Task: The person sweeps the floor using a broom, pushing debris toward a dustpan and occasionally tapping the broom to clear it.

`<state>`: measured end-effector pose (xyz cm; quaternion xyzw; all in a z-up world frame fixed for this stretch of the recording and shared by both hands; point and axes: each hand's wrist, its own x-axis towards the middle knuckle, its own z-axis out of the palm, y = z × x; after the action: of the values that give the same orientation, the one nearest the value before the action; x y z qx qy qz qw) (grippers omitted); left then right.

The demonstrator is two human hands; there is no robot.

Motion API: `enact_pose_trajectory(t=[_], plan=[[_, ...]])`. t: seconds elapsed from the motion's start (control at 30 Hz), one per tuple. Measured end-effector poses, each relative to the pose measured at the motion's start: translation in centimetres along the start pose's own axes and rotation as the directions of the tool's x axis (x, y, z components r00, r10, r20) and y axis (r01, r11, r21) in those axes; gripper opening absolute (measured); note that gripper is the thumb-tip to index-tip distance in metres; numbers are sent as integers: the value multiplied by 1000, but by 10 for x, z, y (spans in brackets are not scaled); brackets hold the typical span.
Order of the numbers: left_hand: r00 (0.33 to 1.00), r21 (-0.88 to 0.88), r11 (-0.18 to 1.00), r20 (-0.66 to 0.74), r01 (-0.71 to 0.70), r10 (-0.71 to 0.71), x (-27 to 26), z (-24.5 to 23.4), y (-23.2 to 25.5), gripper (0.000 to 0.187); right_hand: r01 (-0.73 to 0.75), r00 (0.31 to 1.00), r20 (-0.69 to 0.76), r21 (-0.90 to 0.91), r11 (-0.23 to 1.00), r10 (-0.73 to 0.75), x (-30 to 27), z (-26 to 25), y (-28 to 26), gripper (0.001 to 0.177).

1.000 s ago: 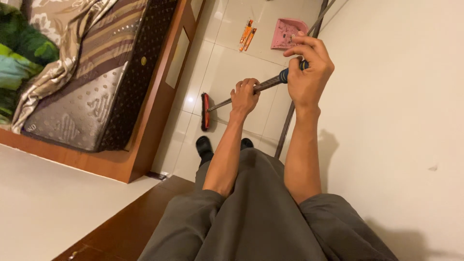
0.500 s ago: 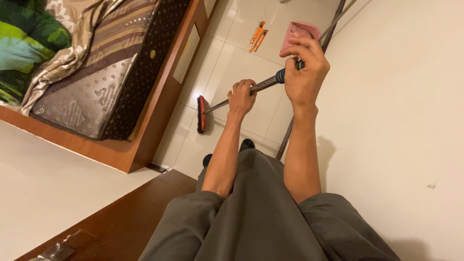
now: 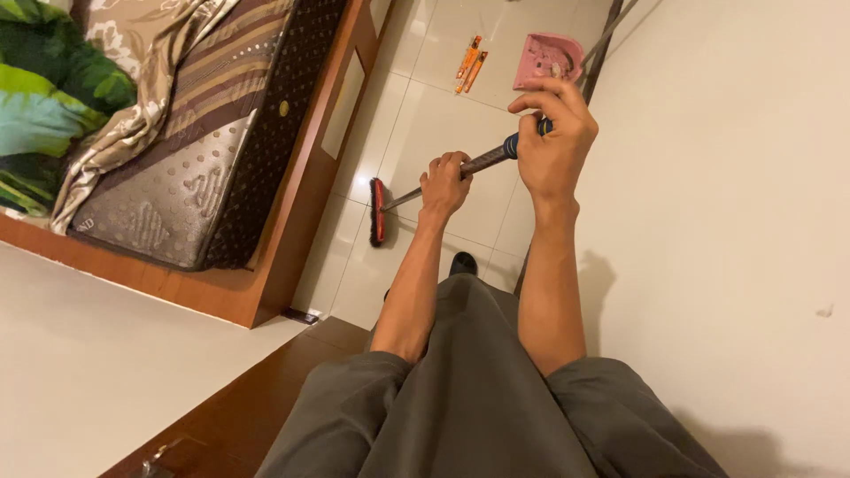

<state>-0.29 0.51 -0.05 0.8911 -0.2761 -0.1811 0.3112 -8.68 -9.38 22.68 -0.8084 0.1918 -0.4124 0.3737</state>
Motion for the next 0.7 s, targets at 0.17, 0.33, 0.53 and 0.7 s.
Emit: enact_pose_trajectory(t=[0.17,0.33,0.53,0.7], plan=[[998,-7,999,39,-52,52,-9,-3,1,31,-7,1000,-23,-36,999,6,-8,0,-10,30],[992,-15,995,74,-102,103,-18,2,-1,33,-7,999,-50,-71,997,4,-21,-5,-18,31],[987,-18,990,64,-143,144,-25,-2,-7,33,0,997,-81,-73,997,-6,-32,-5,-28,31],[990,-25,991,47,-135,136,-25,-16,-14,32,-21,996,-87,-109,994,11,-33,3,-36,31]])
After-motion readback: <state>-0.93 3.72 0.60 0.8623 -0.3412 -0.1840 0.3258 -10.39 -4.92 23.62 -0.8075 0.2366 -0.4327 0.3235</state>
